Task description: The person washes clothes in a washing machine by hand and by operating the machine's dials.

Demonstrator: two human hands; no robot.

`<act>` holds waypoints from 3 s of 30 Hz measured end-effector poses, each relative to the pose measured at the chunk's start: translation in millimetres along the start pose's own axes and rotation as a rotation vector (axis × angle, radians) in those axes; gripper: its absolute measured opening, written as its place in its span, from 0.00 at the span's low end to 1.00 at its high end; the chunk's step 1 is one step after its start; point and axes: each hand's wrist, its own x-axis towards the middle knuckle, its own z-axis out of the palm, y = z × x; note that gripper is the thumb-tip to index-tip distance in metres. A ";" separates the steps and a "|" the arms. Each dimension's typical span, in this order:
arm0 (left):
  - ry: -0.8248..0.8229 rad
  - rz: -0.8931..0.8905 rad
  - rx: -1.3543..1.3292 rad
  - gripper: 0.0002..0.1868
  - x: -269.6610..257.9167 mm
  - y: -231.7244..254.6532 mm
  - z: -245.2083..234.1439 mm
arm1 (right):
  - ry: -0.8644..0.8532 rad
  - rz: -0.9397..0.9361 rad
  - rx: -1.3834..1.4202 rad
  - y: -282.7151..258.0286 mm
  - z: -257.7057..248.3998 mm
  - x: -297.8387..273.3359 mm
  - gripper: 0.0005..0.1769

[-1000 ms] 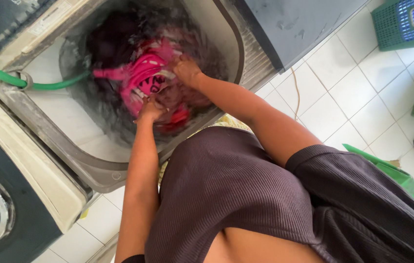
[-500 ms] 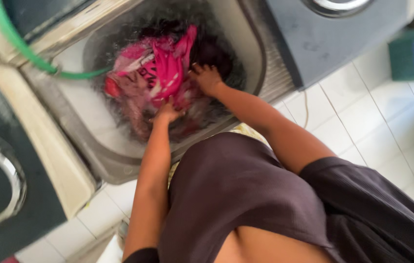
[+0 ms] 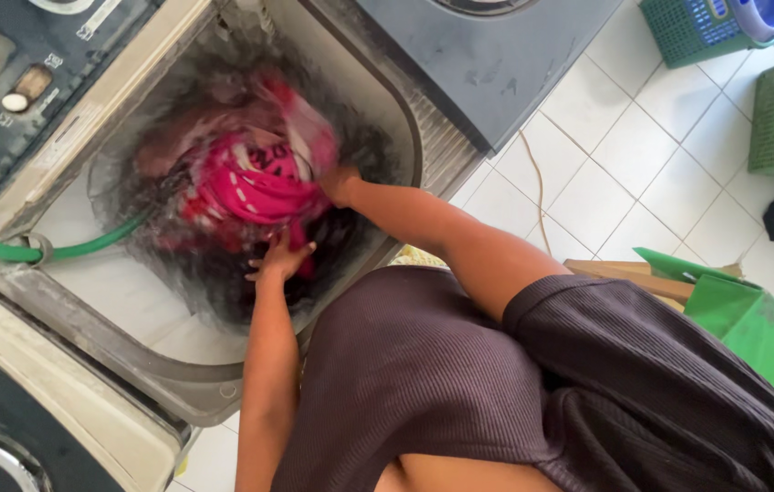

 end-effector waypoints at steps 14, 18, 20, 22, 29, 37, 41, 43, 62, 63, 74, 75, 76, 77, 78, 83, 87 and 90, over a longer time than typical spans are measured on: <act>0.093 0.359 -0.058 0.60 53.7 -21.4 29.9 | 0.338 -0.048 -0.028 -7.4 -4.2 16.0 0.44; 0.110 0.215 0.030 0.62 43.4 -22.9 27.9 | 0.295 -0.006 -0.036 -10.3 -17.3 3.4 0.42; 0.133 0.229 -0.003 0.62 37.7 -25.1 24.9 | 0.217 0.033 -0.042 -12.6 -23.8 -6.6 0.40; 0.124 0.183 -0.014 0.62 36.5 -17.6 25.2 | 0.110 0.065 -0.020 -10.4 -26.1 -12.2 0.38; 0.159 0.179 0.006 0.60 14.9 4.0 20.4 | -0.119 0.092 0.091 -8.7 4.8 2.9 0.30; 0.230 0.256 -0.014 0.59 6.8 10.3 14.7 | 0.154 0.018 0.222 -27.7 8.8 17.5 0.24; 0.073 0.240 -0.005 0.58 21.1 -0.2 28.0 | 0.268 0.217 0.184 6.2 -10.7 25.4 0.21; 0.023 0.299 -0.012 0.58 28.7 -1.4 38.2 | 0.252 0.293 0.079 14.9 -16.1 20.7 0.31; 0.344 0.377 -0.231 0.61 37.1 -5.8 31.5 | -0.238 -0.014 0.067 24.8 18.5 17.4 0.28; 0.324 0.340 -0.193 0.59 26.6 0.9 24.8 | -0.181 -0.024 -0.003 28.1 19.2 16.6 0.25; -0.168 0.192 -0.047 0.60 29.8 -15.2 33.1 | 0.456 -0.083 0.091 22.0 -38.6 -4.3 0.50; -0.278 0.241 0.021 0.61 37.3 -18.5 40.3 | 0.511 -0.111 0.081 17.1 -46.8 -8.8 0.52; -0.348 0.221 0.061 0.60 41.3 -20.8 45.0 | 0.495 -0.100 0.101 12.8 -53.5 -14.0 0.54; -0.416 0.201 0.101 0.59 41.0 -22.6 50.1 | 0.478 -0.090 0.120 8.4 -57.7 -19.3 0.55; -0.485 0.182 0.142 0.58 40.9 -22.7 52.4 | 0.462 -0.079 0.140 6.4 -60.5 -23.4 0.57; -0.192 0.184 -0.056 0.58 49.2 -19.8 46.7 | 0.072 0.029 0.124 22.2 -35.0 -11.0 0.63; 0.016 0.036 -0.049 0.58 33.4 -12.9 27.4 | -0.224 -0.068 0.077 36.3 0.8 21.7 0.57; 0.174 0.044 -0.160 0.63 13.6 -12.7 10.5 | -0.284 -0.100 0.113 39.2 6.5 28.2 0.42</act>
